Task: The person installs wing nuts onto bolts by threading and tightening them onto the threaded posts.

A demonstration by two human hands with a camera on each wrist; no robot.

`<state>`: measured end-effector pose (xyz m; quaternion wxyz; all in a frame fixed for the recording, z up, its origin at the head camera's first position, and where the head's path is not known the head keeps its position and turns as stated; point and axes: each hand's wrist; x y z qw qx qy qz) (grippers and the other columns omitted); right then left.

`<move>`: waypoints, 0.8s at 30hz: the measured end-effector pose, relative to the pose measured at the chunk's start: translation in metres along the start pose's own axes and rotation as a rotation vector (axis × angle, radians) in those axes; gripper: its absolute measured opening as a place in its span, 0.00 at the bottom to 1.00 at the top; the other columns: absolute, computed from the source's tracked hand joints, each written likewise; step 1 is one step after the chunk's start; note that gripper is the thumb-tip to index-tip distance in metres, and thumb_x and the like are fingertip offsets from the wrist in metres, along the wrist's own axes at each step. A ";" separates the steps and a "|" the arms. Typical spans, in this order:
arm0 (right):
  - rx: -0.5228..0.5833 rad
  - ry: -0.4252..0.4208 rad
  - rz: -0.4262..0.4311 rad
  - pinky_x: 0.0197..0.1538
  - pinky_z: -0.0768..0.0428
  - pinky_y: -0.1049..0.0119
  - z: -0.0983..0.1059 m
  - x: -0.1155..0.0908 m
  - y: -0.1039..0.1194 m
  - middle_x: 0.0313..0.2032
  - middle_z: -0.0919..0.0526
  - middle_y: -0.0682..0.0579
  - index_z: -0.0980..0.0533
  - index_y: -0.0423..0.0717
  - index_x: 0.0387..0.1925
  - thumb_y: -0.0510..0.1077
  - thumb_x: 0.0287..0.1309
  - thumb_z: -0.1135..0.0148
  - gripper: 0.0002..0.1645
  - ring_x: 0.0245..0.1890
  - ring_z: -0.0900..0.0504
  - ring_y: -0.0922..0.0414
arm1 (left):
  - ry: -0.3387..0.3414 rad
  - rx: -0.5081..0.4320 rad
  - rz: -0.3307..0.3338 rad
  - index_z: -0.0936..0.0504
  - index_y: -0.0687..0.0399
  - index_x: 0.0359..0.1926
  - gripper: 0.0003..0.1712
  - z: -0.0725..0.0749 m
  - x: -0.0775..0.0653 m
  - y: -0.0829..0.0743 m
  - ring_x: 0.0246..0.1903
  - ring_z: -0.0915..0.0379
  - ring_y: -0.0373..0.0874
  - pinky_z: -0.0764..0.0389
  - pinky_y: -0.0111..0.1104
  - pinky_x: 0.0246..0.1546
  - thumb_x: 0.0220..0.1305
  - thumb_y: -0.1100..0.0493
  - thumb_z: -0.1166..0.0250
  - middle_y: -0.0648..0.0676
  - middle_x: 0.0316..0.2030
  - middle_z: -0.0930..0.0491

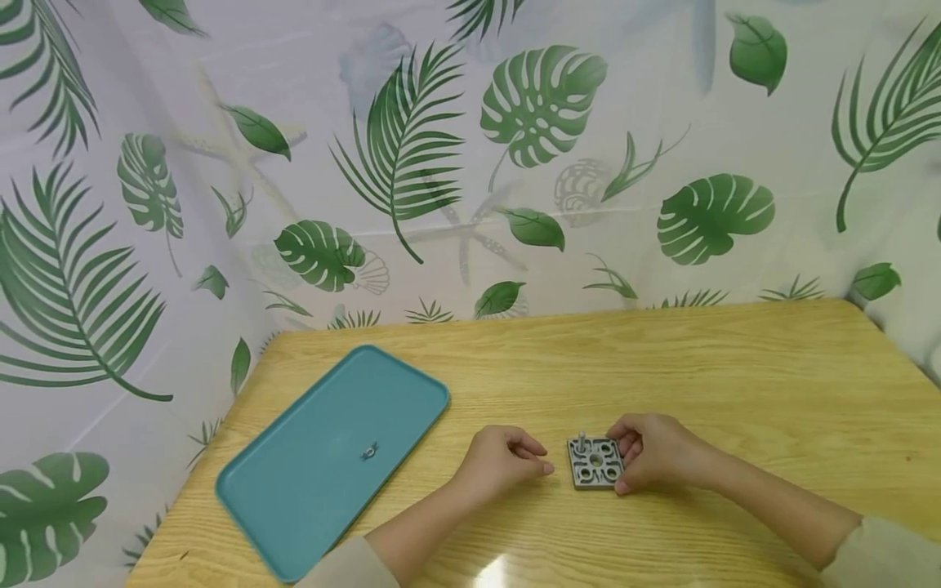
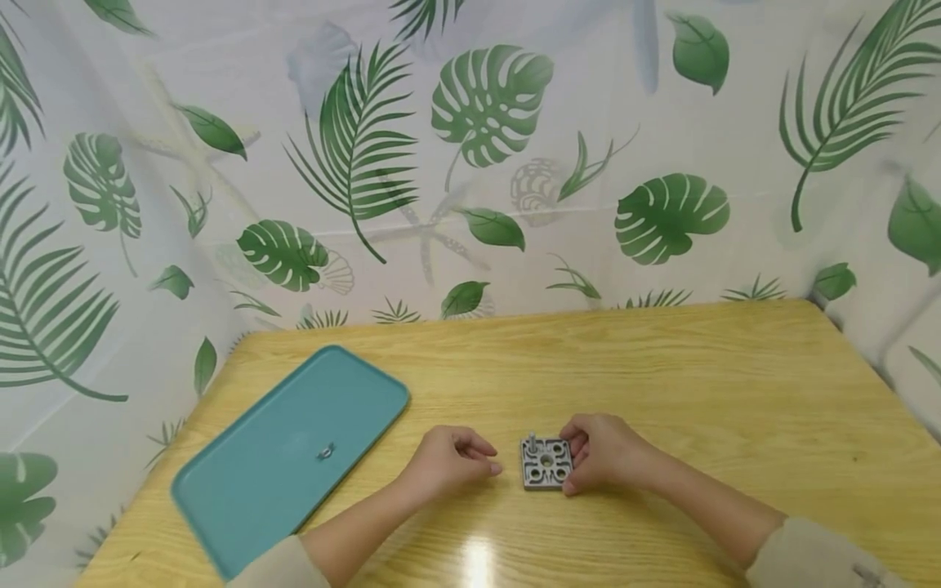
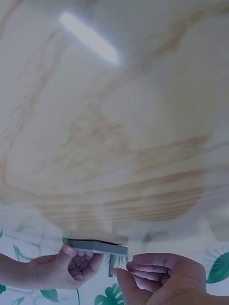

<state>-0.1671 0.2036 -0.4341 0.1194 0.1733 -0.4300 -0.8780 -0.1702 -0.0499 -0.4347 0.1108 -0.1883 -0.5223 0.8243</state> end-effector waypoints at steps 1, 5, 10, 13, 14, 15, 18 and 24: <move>0.001 0.001 -0.002 0.32 0.24 0.71 0.000 0.000 0.000 0.32 0.25 0.48 0.26 0.30 0.46 0.37 0.26 0.18 0.39 0.31 0.27 0.56 | 0.001 0.001 0.011 0.16 0.57 0.34 0.09 0.004 -0.002 0.001 0.25 0.24 0.39 0.22 0.29 0.27 0.52 0.59 0.28 0.49 0.25 0.20; 0.006 0.006 -0.006 0.32 0.24 0.71 0.000 0.000 0.000 0.33 0.26 0.48 0.26 0.30 0.46 0.37 0.26 0.18 0.40 0.31 0.27 0.56 | -0.020 0.022 0.033 0.16 0.55 0.32 0.08 0.017 -0.010 0.003 0.25 0.24 0.41 0.21 0.31 0.27 0.53 0.56 0.28 0.49 0.24 0.20; 0.016 0.004 -0.015 0.33 0.24 0.70 0.000 0.000 0.000 0.33 0.25 0.48 0.27 0.29 0.46 0.36 0.26 0.19 0.39 0.31 0.26 0.55 | -0.062 0.028 0.043 0.16 0.57 0.32 0.09 0.035 -0.018 0.009 0.24 0.23 0.43 0.19 0.34 0.28 0.53 0.57 0.28 0.50 0.25 0.19; 0.014 0.007 -0.018 0.33 0.24 0.70 0.001 0.000 0.000 0.33 0.25 0.48 0.27 0.29 0.46 0.36 0.26 0.19 0.39 0.31 0.26 0.55 | -0.080 -0.001 0.061 0.16 0.59 0.33 0.10 0.047 -0.023 0.013 0.24 0.23 0.43 0.18 0.35 0.29 0.53 0.58 0.28 0.51 0.25 0.19; 0.015 0.011 -0.018 0.33 0.24 0.70 0.001 0.000 0.000 0.33 0.25 0.48 0.27 0.29 0.46 0.36 0.26 0.19 0.39 0.32 0.26 0.55 | -0.085 -0.012 0.065 0.16 0.60 0.34 0.10 0.050 -0.025 0.015 0.24 0.22 0.43 0.18 0.35 0.29 0.53 0.58 0.28 0.51 0.26 0.18; 0.016 0.015 -0.016 0.33 0.24 0.70 0.001 0.001 0.001 0.33 0.25 0.48 0.27 0.29 0.46 0.36 0.27 0.19 0.39 0.32 0.26 0.55 | -0.087 -0.024 0.074 0.16 0.61 0.35 0.11 0.054 -0.027 0.017 0.25 0.22 0.43 0.18 0.35 0.30 0.54 0.59 0.29 0.52 0.26 0.18; 0.021 0.022 -0.007 0.33 0.23 0.70 0.001 0.001 0.001 0.33 0.25 0.47 0.27 0.29 0.47 0.37 0.27 0.19 0.40 0.32 0.26 0.55 | -0.096 -0.061 0.098 0.16 0.64 0.37 0.12 0.065 -0.034 0.023 0.26 0.21 0.43 0.17 0.35 0.32 0.55 0.59 0.30 0.53 0.27 0.17; 0.013 0.013 -0.020 0.33 0.24 0.70 0.000 -0.001 0.003 0.33 0.25 0.47 0.27 0.29 0.47 0.37 0.27 0.19 0.40 0.32 0.26 0.55 | -0.150 -0.080 0.132 0.16 0.64 0.38 0.14 0.085 -0.046 0.035 0.28 0.18 0.45 0.17 0.37 0.31 0.56 0.57 0.31 0.55 0.29 0.15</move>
Point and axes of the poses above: each hand's wrist, its own x-axis towards the middle knuckle, its own z-axis out of the back of the hand, y = z × x
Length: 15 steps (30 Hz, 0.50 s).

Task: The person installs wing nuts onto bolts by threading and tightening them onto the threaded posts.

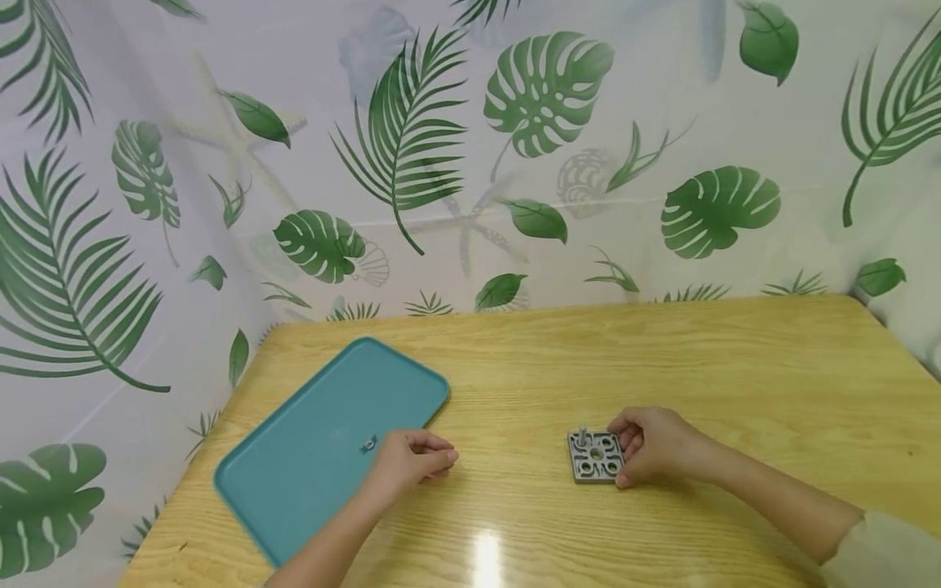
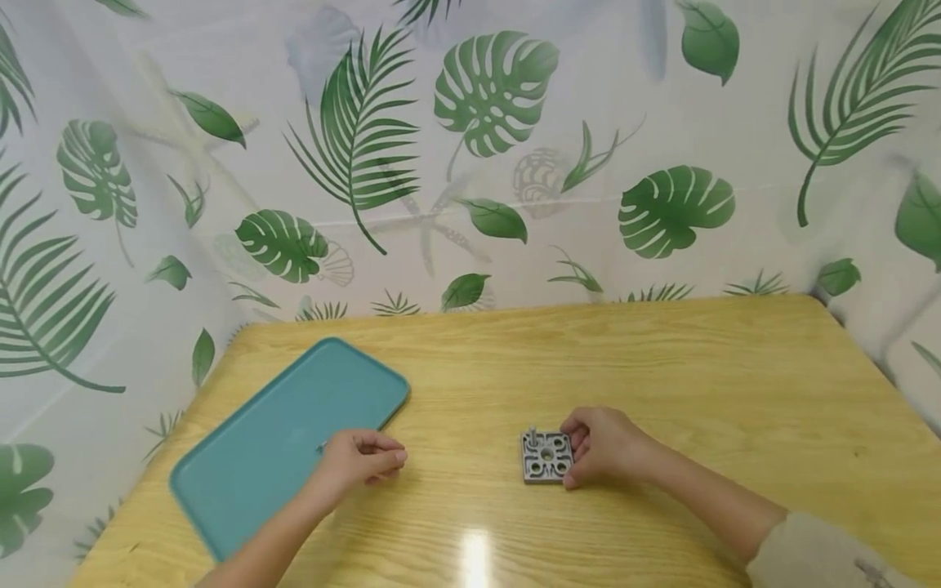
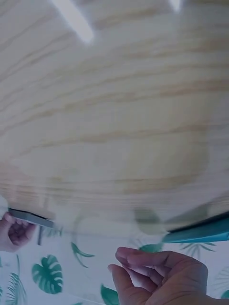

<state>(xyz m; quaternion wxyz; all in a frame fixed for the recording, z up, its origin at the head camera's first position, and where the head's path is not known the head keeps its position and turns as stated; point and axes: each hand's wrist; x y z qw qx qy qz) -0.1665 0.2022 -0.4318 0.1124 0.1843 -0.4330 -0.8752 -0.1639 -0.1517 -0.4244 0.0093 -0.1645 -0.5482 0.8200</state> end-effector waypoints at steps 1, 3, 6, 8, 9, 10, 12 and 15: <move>-0.002 0.000 0.001 0.33 0.24 0.70 0.000 0.000 0.000 0.33 0.25 0.47 0.27 0.29 0.47 0.37 0.27 0.19 0.40 0.32 0.26 0.55 | -0.019 0.007 0.004 0.16 0.63 0.39 0.14 0.005 -0.001 0.002 0.29 0.17 0.45 0.17 0.37 0.30 0.56 0.56 0.31 0.55 0.29 0.15; -0.011 0.002 0.004 0.33 0.24 0.70 -0.001 0.000 0.000 0.33 0.25 0.48 0.27 0.29 0.47 0.37 0.27 0.18 0.40 0.32 0.26 0.55 | -0.057 0.015 0.018 0.16 0.63 0.39 0.14 0.014 -0.005 0.007 0.29 0.17 0.45 0.18 0.37 0.29 0.57 0.56 0.31 0.55 0.30 0.14; -0.034 0.005 0.015 0.33 0.24 0.70 0.000 0.000 0.000 0.33 0.25 0.48 0.27 0.30 0.46 0.39 0.27 0.18 0.40 0.32 0.27 0.56 | -0.102 -0.009 0.022 0.17 0.67 0.42 0.16 0.029 -0.009 0.013 0.31 0.17 0.47 0.17 0.38 0.31 0.58 0.59 0.32 0.59 0.32 0.15; -0.046 0.007 0.009 0.33 0.25 0.70 0.000 0.001 0.000 0.33 0.25 0.49 0.27 0.30 0.46 0.40 0.27 0.18 0.40 0.32 0.27 0.56 | -0.123 -0.029 0.031 0.18 0.69 0.45 0.16 0.037 -0.012 0.015 0.34 0.17 0.49 0.16 0.38 0.33 0.59 0.60 0.34 0.61 0.35 0.15; -0.054 0.009 0.010 0.32 0.25 0.70 0.001 0.001 0.000 0.33 0.25 0.49 0.27 0.30 0.46 0.40 0.27 0.18 0.40 0.32 0.27 0.56 | -0.136 -0.034 0.032 0.18 0.70 0.46 0.17 0.041 -0.014 0.016 0.35 0.17 0.50 0.16 0.39 0.35 0.59 0.60 0.34 0.62 0.36 0.15; -0.055 0.010 0.010 0.32 0.25 0.70 0.001 0.001 -0.001 0.33 0.25 0.49 0.27 0.30 0.46 0.40 0.27 0.18 0.40 0.32 0.27 0.56 | -0.145 -0.033 0.037 0.19 0.70 0.47 0.18 0.046 -0.015 0.017 0.36 0.17 0.50 0.17 0.39 0.36 0.59 0.61 0.34 0.63 0.37 0.16; -0.058 0.013 0.014 0.32 0.25 0.70 0.001 0.001 0.000 0.32 0.25 0.49 0.27 0.30 0.47 0.40 0.27 0.18 0.40 0.32 0.27 0.56 | -0.172 -0.030 0.043 0.19 0.69 0.49 0.19 0.054 -0.017 0.020 0.38 0.17 0.51 0.17 0.39 0.37 0.60 0.60 0.34 0.64 0.39 0.16; -0.059 0.015 0.022 0.32 0.25 0.70 0.001 0.001 0.001 0.32 0.25 0.49 0.27 0.30 0.46 0.40 0.28 0.18 0.40 0.32 0.27 0.56 | -0.202 -0.029 0.051 0.20 0.68 0.51 0.21 0.067 -0.021 0.021 0.40 0.18 0.51 0.17 0.39 0.39 0.60 0.59 0.35 0.64 0.44 0.17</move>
Point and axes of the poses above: each hand's wrist, its own x-axis towards the middle knuckle, its own z-axis out of the back of the hand, y = z × x
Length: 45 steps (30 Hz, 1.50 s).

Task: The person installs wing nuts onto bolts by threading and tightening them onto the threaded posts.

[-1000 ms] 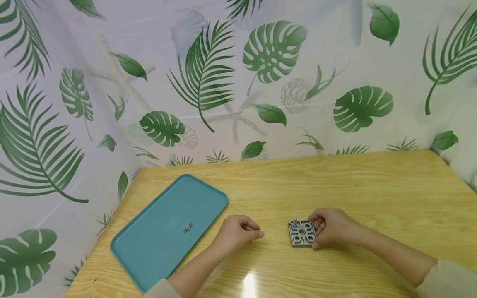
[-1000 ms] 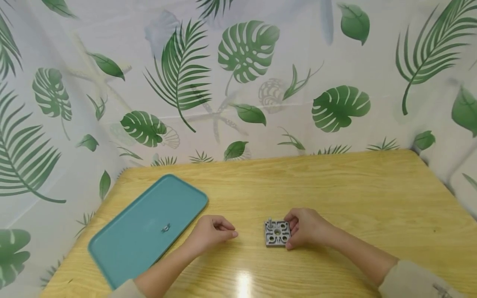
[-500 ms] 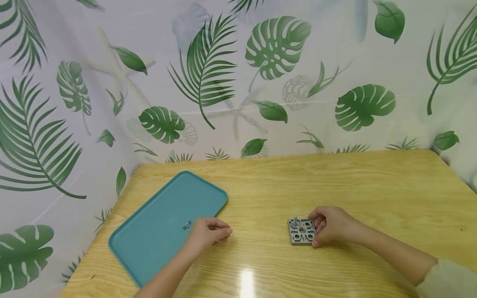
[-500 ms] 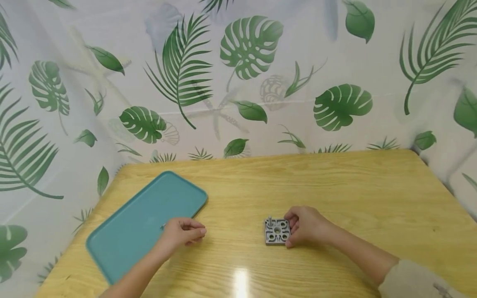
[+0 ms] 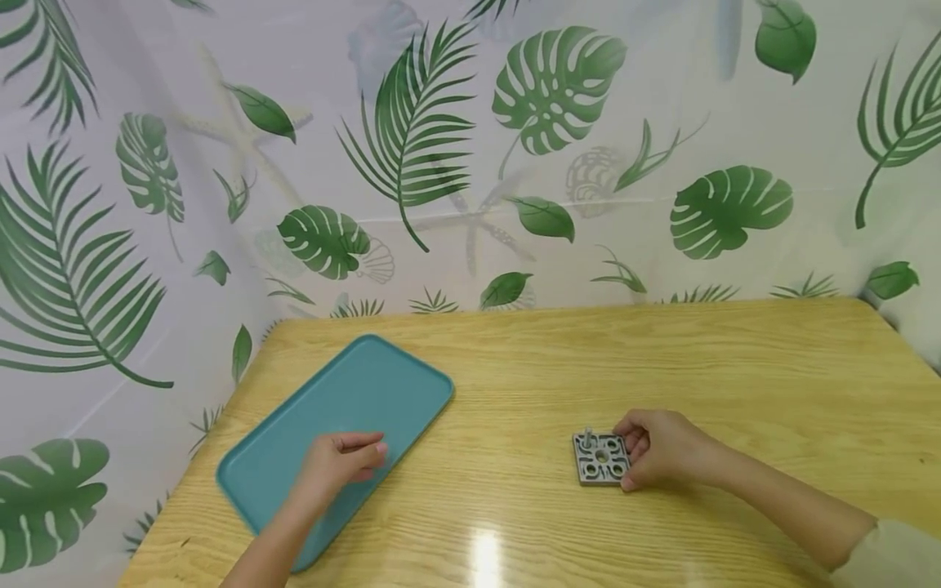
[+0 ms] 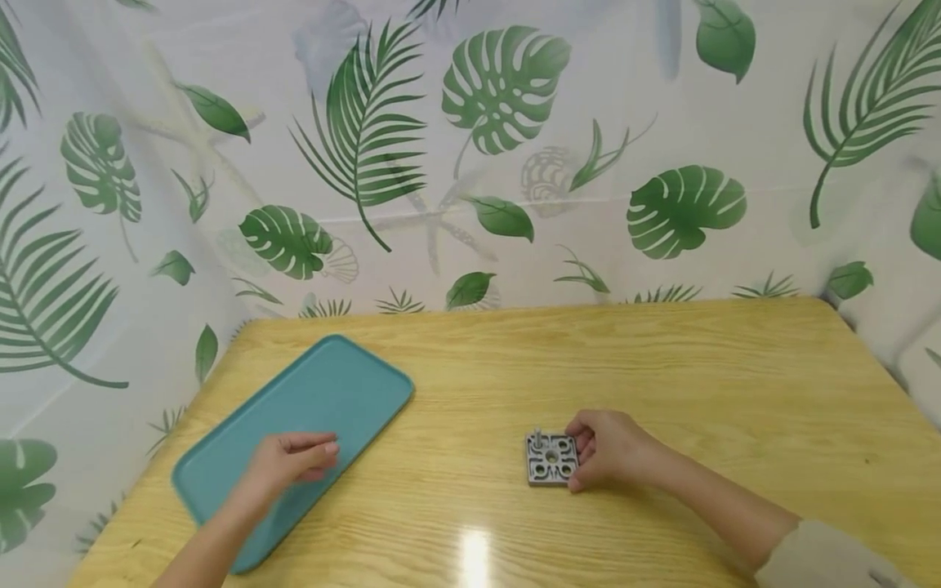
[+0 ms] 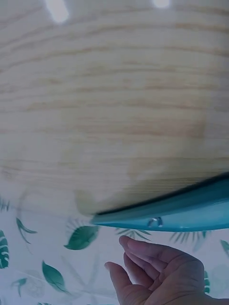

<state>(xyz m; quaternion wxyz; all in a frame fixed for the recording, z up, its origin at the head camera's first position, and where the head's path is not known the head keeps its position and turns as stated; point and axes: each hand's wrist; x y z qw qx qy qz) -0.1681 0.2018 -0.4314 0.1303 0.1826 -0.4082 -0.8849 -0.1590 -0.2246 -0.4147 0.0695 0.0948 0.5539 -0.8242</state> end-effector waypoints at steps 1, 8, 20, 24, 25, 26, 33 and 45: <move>0.001 0.000 0.001 0.32 0.25 0.70 0.000 0.000 0.000 0.32 0.25 0.49 0.27 0.30 0.46 0.40 0.28 0.18 0.40 0.32 0.27 0.56 | -0.009 -0.001 0.007 0.21 0.68 0.52 0.21 0.005 0.000 0.000 0.40 0.18 0.51 0.17 0.39 0.39 0.60 0.58 0.34 0.64 0.45 0.18; 0.000 0.003 0.007 0.33 0.25 0.70 0.001 0.001 0.000 0.33 0.25 0.49 0.27 0.30 0.47 0.40 0.28 0.18 0.40 0.32 0.27 0.56 | -0.039 0.103 0.039 0.22 0.65 0.55 0.28 0.031 0.002 0.009 0.39 0.18 0.49 0.19 0.38 0.44 0.58 0.52 0.32 0.67 0.54 0.24; -0.009 -0.004 0.013 0.33 0.25 0.70 0.000 0.000 -0.001 0.33 0.25 0.49 0.27 0.30 0.46 0.41 0.28 0.18 0.40 0.32 0.27 0.56 | -0.104 0.369 -0.065 0.16 0.63 0.46 0.21 0.023 0.016 0.025 0.53 0.27 0.60 0.24 0.47 0.51 0.53 0.54 0.29 0.63 0.45 0.17; -0.004 -0.002 0.014 0.33 0.25 0.70 0.000 0.001 -0.002 0.33 0.25 0.49 0.27 0.30 0.46 0.41 0.28 0.18 0.40 0.32 0.27 0.56 | -0.163 0.390 -0.097 0.15 0.64 0.42 0.18 0.015 0.022 0.029 0.42 0.21 0.54 0.20 0.41 0.41 0.52 0.57 0.28 0.60 0.36 0.15; -0.004 -0.002 0.015 0.33 0.25 0.70 -0.001 0.001 -0.002 0.33 0.25 0.49 0.27 0.30 0.46 0.41 0.28 0.18 0.40 0.32 0.27 0.56 | -0.179 0.396 -0.105 0.15 0.64 0.41 0.16 0.013 0.023 0.030 0.39 0.20 0.52 0.20 0.39 0.38 0.52 0.58 0.28 0.58 0.35 0.15; -0.002 -0.001 0.016 0.33 0.25 0.70 0.000 0.001 -0.002 0.33 0.25 0.49 0.27 0.30 0.46 0.41 0.28 0.18 0.40 0.32 0.27 0.56 | -0.193 0.403 -0.113 0.14 0.64 0.39 0.14 0.011 0.024 0.031 0.36 0.20 0.49 0.21 0.37 0.35 0.52 0.59 0.28 0.57 0.33 0.15; 0.000 0.009 0.023 0.33 0.25 0.71 0.000 0.001 -0.003 0.32 0.25 0.49 0.27 0.29 0.46 0.41 0.28 0.18 0.40 0.32 0.26 0.56 | -0.200 0.463 -0.190 0.13 0.60 0.31 0.05 0.005 0.028 0.034 0.29 0.24 0.41 0.25 0.31 0.28 0.54 0.62 0.30 0.53 0.28 0.16; -0.019 0.000 0.039 0.32 0.25 0.71 0.000 0.000 -0.002 0.32 0.25 0.50 0.27 0.30 0.46 0.41 0.28 0.18 0.39 0.31 0.27 0.57 | -0.194 0.468 -0.222 0.13 0.57 0.34 0.08 0.001 0.027 0.017 0.33 0.23 0.44 0.24 0.33 0.31 0.58 0.57 0.33 0.52 0.31 0.15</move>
Point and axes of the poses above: each hand's wrist, its own x-axis towards the middle knuckle, its own z-axis out of the back of the hand, y = z × x
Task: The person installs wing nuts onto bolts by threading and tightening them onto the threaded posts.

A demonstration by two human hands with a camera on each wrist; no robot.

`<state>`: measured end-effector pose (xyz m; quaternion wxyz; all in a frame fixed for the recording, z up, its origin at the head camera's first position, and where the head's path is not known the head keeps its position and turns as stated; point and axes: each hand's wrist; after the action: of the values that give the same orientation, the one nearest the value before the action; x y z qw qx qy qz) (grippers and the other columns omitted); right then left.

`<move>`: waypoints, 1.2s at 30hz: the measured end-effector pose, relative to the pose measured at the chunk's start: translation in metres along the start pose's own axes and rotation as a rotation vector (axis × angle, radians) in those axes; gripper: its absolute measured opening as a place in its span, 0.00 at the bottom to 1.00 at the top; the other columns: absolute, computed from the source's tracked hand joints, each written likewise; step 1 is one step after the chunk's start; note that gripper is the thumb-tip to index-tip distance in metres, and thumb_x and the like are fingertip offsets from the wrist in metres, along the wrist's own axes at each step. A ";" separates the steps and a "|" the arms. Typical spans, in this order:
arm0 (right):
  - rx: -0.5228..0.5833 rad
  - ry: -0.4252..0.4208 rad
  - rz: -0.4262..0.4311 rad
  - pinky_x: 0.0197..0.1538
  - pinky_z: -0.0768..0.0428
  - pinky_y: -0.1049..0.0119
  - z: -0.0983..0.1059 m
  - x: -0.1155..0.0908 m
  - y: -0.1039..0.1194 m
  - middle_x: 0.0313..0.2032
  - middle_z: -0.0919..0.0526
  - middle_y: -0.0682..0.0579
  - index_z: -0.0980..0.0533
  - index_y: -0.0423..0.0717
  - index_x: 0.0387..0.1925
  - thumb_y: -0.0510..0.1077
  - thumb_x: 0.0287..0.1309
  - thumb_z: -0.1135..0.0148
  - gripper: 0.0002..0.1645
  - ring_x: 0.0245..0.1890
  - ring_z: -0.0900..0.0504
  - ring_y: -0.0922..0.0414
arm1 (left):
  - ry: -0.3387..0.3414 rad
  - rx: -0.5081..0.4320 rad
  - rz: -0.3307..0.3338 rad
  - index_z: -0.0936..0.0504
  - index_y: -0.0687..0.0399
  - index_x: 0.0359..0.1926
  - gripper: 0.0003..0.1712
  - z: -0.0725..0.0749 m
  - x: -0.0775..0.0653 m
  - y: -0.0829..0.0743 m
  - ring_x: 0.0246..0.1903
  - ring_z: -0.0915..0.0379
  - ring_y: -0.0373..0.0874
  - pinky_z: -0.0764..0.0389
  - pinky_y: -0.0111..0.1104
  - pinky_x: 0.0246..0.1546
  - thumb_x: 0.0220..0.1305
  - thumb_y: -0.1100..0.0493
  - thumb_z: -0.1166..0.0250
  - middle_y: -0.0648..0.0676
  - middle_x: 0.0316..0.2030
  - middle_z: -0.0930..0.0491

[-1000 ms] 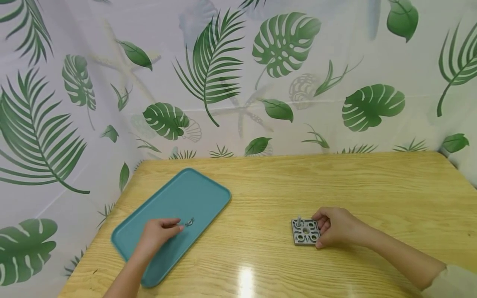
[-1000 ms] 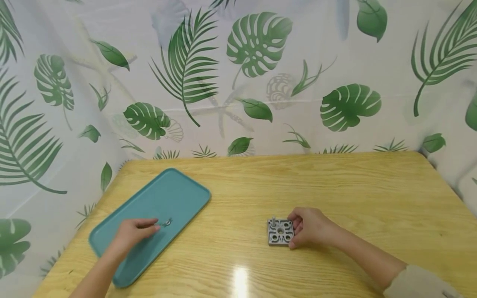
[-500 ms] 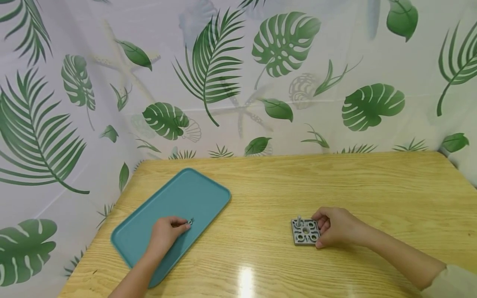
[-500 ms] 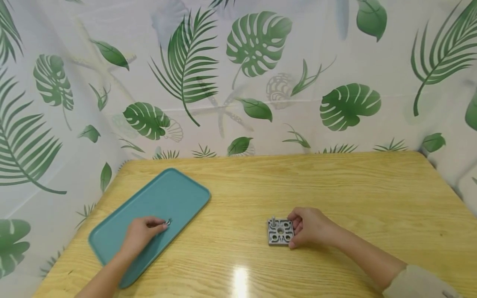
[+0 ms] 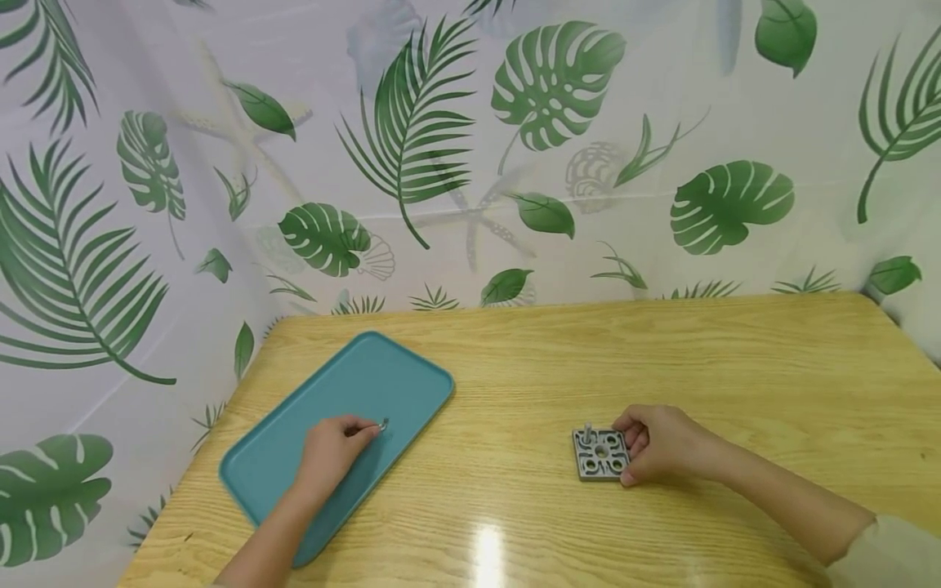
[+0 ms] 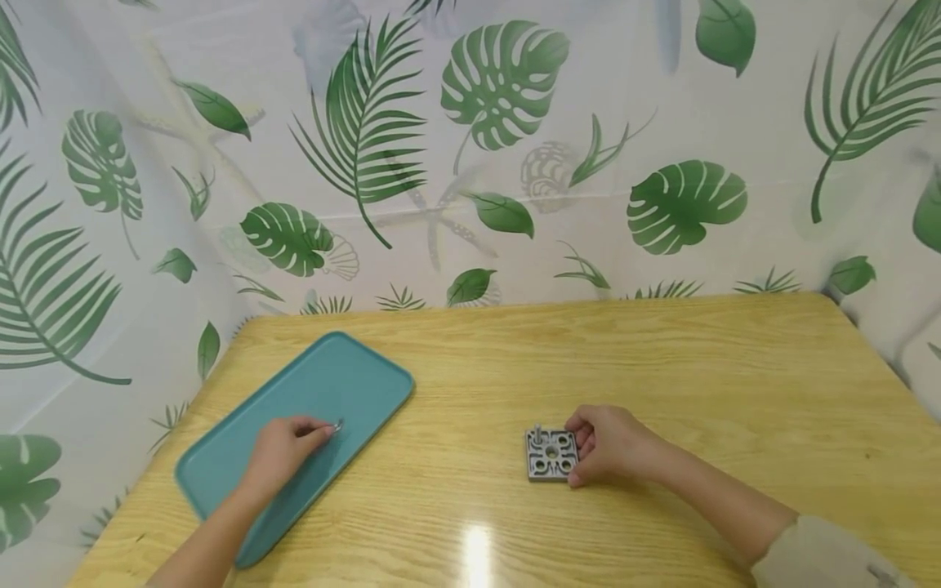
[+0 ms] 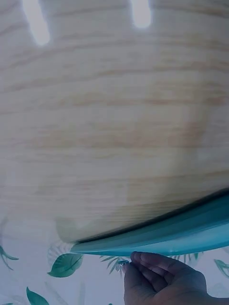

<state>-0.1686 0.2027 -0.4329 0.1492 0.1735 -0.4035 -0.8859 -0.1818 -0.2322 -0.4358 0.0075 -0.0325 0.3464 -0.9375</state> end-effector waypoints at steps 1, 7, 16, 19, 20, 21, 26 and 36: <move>-0.001 -0.002 0.000 0.32 0.25 0.71 0.000 0.000 0.000 0.32 0.25 0.50 0.26 0.30 0.46 0.41 0.28 0.18 0.39 0.31 0.27 0.57 | 0.002 -0.013 0.000 0.13 0.57 0.34 0.08 0.000 0.000 -0.003 0.32 0.23 0.43 0.24 0.33 0.31 0.58 0.57 0.33 0.52 0.31 0.15; 0.012 -0.004 -0.010 0.33 0.25 0.71 0.000 -0.001 0.001 0.32 0.24 0.49 0.27 0.30 0.46 0.40 0.28 0.19 0.39 0.32 0.26 0.56 | 0.008 -0.090 -0.003 0.13 0.55 0.34 0.07 -0.008 -0.005 -0.027 0.27 0.25 0.38 0.25 0.30 0.26 0.59 0.57 0.32 0.50 0.28 0.16; 0.017 -0.001 -0.014 0.33 0.24 0.70 0.001 0.001 0.000 0.32 0.24 0.49 0.27 0.30 0.46 0.39 0.28 0.19 0.39 0.32 0.26 0.56 | 0.180 -0.372 -0.067 0.15 0.63 0.35 0.11 -0.038 -0.014 -0.077 0.30 0.19 0.50 0.18 0.35 0.30 0.59 0.57 0.33 0.58 0.29 0.15; 0.019 -0.002 -0.018 0.33 0.24 0.70 0.001 0.001 -0.001 0.32 0.24 0.49 0.27 0.30 0.46 0.40 0.28 0.18 0.39 0.32 0.26 0.56 | 0.237 -0.418 -0.100 0.15 0.64 0.35 0.12 -0.051 -0.017 -0.093 0.32 0.19 0.54 0.18 0.36 0.31 0.60 0.57 0.34 0.58 0.30 0.15; 0.021 -0.003 -0.020 0.33 0.24 0.70 0.001 0.001 -0.001 0.32 0.24 0.49 0.27 0.30 0.46 0.39 0.28 0.18 0.39 0.31 0.26 0.56 | 0.251 -0.424 -0.109 0.15 0.65 0.35 0.12 -0.054 -0.019 -0.099 0.32 0.19 0.54 0.18 0.35 0.31 0.61 0.58 0.34 0.59 0.30 0.15; 0.020 -0.005 -0.021 0.33 0.24 0.70 0.001 0.001 -0.001 0.32 0.24 0.49 0.27 0.30 0.46 0.40 0.27 0.18 0.39 0.31 0.26 0.56 | 0.262 -0.428 -0.118 0.15 0.64 0.35 0.12 -0.057 -0.019 -0.104 0.32 0.19 0.54 0.18 0.34 0.31 0.61 0.58 0.35 0.58 0.30 0.15; 0.020 -0.009 -0.019 0.33 0.24 0.70 -0.001 0.001 0.000 0.32 0.25 0.49 0.27 0.30 0.45 0.39 0.28 0.19 0.39 0.32 0.26 0.56 | 0.300 -0.456 -0.129 0.15 0.63 0.34 0.11 -0.068 -0.025 -0.119 0.31 0.19 0.48 0.19 0.29 0.30 0.61 0.57 0.34 0.56 0.30 0.15; -0.004 -0.009 -0.023 0.33 0.25 0.71 0.001 0.001 0.000 0.32 0.25 0.49 0.26 0.31 0.45 0.41 0.27 0.18 0.39 0.32 0.27 0.56 | 0.265 -0.450 -0.206 0.15 0.61 0.31 0.09 -0.088 -0.031 -0.134 0.27 0.21 0.41 0.22 0.24 0.27 0.60 0.58 0.34 0.55 0.28 0.15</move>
<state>-0.1696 0.2029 -0.4323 0.1377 0.1738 -0.4002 -0.8892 -0.1555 -0.0724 -0.4175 -0.1406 0.0547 0.5386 -0.8289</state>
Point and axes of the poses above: each hand's wrist, its own x-axis towards the middle knuckle, its own z-axis out of the back of the hand, y = z × x
